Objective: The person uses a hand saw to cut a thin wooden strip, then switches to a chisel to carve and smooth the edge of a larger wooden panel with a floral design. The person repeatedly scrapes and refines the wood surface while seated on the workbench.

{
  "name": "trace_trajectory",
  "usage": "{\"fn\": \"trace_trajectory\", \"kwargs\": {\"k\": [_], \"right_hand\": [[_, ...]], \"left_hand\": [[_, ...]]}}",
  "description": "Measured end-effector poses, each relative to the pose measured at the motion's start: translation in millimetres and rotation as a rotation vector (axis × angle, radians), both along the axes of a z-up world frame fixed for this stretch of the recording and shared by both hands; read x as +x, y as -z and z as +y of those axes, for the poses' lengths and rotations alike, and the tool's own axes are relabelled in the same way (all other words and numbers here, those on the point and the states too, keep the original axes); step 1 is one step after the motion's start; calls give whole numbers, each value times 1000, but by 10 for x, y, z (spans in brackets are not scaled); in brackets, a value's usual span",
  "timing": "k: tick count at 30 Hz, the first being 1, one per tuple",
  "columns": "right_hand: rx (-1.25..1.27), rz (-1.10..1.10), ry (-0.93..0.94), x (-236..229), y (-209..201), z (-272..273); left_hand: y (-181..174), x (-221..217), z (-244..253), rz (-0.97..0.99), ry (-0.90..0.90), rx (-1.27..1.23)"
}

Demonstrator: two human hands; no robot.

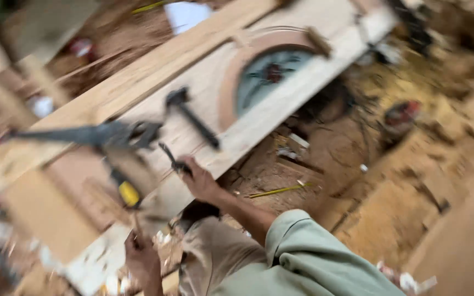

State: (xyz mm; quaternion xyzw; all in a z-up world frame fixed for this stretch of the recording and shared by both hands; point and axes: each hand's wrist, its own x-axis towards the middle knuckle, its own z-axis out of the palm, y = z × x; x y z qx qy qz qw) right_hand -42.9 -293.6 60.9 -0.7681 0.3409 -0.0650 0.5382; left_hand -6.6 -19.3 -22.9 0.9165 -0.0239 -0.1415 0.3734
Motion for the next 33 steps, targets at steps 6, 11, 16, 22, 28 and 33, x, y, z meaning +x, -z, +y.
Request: {"fn": "trace_trajectory", "kwargs": {"k": [6, 11, 16, 22, 28, 33], "right_hand": [[622, -17, 257, -784, -657, -96], [967, -213, 350, -940, -208, -167], [902, -638, 209, -918, 292, -293], [-125, -349, 119, -698, 273, -554], [-1316, -346, 464, -732, 1811, -1567], [229, -55, 546, -499, 408, -1550]], "left_hand": [[141, 60, -646, -108, 176, -60], [82, 77, -816, -242, 226, -37], [541, 145, -608, 57, -25, -229], [1, -452, -615, -158, 165, -203], [-594, -504, -1351, -291, 295, -183], [14, -420, -1593, -285, 291, -99]]}}
